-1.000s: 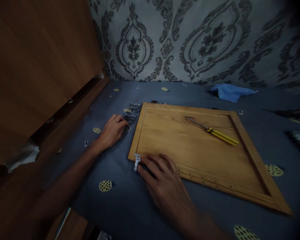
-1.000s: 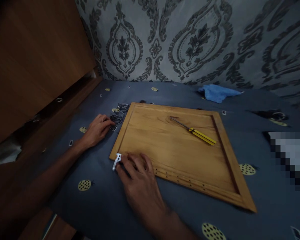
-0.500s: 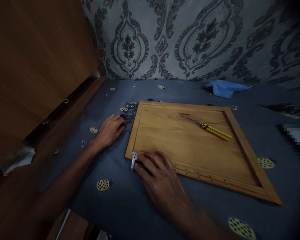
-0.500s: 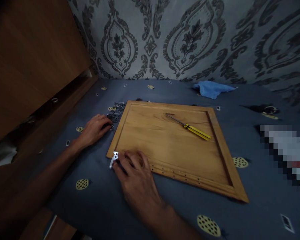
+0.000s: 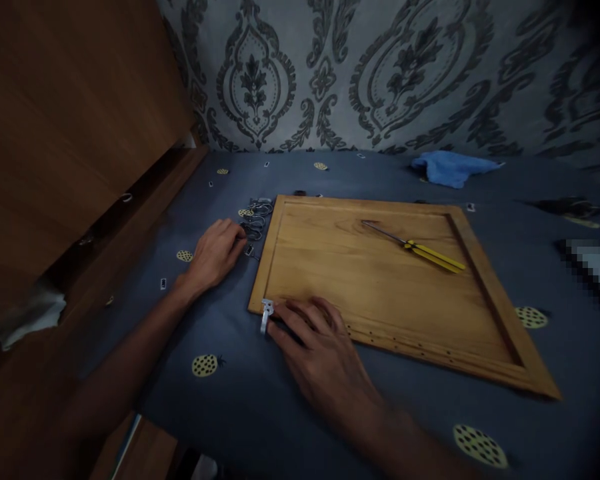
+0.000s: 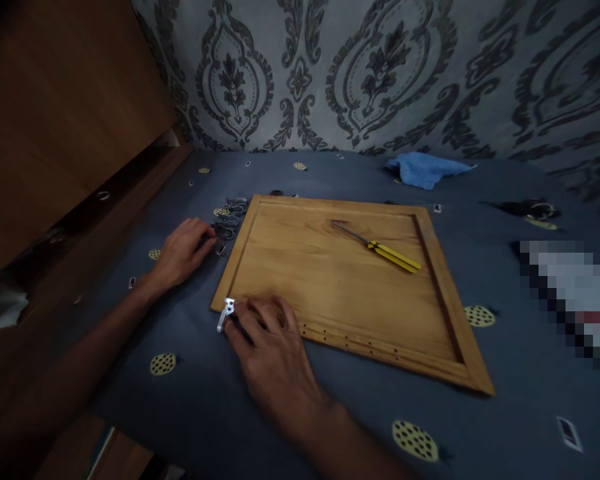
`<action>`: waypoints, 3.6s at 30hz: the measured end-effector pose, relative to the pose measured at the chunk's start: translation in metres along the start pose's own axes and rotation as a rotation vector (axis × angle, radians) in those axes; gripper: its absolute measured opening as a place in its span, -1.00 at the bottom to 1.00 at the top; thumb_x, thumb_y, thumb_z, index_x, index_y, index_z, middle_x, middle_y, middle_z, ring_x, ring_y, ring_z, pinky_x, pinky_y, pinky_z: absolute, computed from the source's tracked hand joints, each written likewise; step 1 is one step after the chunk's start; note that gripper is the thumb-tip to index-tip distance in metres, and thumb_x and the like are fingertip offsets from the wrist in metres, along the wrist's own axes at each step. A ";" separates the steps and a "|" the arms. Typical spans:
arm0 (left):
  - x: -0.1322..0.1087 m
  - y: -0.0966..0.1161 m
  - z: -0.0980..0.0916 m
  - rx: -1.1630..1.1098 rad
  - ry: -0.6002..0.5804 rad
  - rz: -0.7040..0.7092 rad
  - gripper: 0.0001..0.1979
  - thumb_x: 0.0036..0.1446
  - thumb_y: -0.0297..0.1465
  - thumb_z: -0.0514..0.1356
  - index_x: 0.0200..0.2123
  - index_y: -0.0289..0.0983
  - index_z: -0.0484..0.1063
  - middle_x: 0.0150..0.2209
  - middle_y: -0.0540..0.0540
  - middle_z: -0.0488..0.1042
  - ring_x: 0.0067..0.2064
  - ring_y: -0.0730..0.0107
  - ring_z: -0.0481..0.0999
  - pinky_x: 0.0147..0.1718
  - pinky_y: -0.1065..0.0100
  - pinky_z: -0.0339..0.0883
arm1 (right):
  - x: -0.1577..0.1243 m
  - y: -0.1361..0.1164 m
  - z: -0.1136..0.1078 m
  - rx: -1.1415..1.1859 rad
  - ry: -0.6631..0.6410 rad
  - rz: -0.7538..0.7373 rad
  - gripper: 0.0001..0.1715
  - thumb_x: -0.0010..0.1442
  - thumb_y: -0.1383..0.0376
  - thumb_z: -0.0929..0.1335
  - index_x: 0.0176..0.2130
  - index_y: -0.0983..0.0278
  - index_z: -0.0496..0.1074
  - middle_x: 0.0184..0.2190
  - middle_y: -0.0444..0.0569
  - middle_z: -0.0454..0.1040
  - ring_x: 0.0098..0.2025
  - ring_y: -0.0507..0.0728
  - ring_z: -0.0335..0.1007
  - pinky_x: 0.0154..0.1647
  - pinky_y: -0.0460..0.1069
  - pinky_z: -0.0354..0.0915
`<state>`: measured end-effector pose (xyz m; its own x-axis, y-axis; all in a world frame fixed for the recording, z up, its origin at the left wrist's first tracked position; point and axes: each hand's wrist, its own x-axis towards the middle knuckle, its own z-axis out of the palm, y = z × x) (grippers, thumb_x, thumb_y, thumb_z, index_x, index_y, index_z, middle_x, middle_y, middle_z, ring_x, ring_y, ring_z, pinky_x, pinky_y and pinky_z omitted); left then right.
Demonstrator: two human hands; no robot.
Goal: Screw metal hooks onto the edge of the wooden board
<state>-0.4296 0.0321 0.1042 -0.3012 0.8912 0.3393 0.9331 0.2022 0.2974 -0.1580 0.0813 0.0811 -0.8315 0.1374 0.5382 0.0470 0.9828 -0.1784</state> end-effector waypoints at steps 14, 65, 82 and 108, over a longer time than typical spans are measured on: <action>-0.005 -0.015 0.004 -0.253 0.040 -0.121 -0.86 0.25 -0.40 0.17 -0.16 -0.26 0.51 -0.29 -0.05 0.62 -0.29 0.32 0.57 -0.28 0.37 0.38 | 0.001 0.000 -0.001 0.010 0.004 0.001 -0.65 0.54 0.34 0.21 0.00 0.23 0.58 0.09 -0.02 0.64 0.15 0.23 0.39 0.25 0.23 0.14; -0.033 0.052 -0.030 -0.640 -0.427 0.089 -0.82 0.36 -0.25 0.30 -0.22 -0.23 0.64 -0.30 -0.06 0.62 -0.28 0.32 0.59 -0.28 0.34 0.44 | 0.001 -0.001 -0.004 0.013 -0.026 0.017 -0.61 0.54 0.36 0.20 0.02 0.30 0.59 0.11 0.03 0.62 0.14 0.25 0.36 0.25 0.26 0.19; -0.034 0.051 -0.025 -0.599 -0.387 0.154 -0.77 0.39 -0.18 0.28 -0.22 -0.19 0.65 -0.30 -0.07 0.66 -0.23 0.28 0.58 -0.24 0.29 0.46 | 0.000 -0.002 -0.002 0.021 -0.010 0.012 -0.67 0.50 0.39 0.26 0.03 0.32 0.59 0.11 0.10 0.60 0.13 0.27 0.38 0.25 0.29 0.20; -0.044 0.042 -0.048 -0.488 -0.445 0.172 -0.64 0.31 -0.10 0.34 0.07 -0.13 0.53 -0.01 -0.12 0.59 0.05 0.13 0.57 0.02 0.22 0.48 | 0.001 -0.001 -0.002 0.012 -0.006 0.014 -0.61 0.52 0.39 0.19 0.02 0.31 0.59 0.09 0.05 0.62 0.12 0.26 0.37 0.23 0.28 0.20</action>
<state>-0.3862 -0.0184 0.1449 0.0503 0.9975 0.0499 0.7335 -0.0708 0.6760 -0.1576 0.0803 0.0830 -0.8340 0.1503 0.5309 0.0520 0.9793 -0.1957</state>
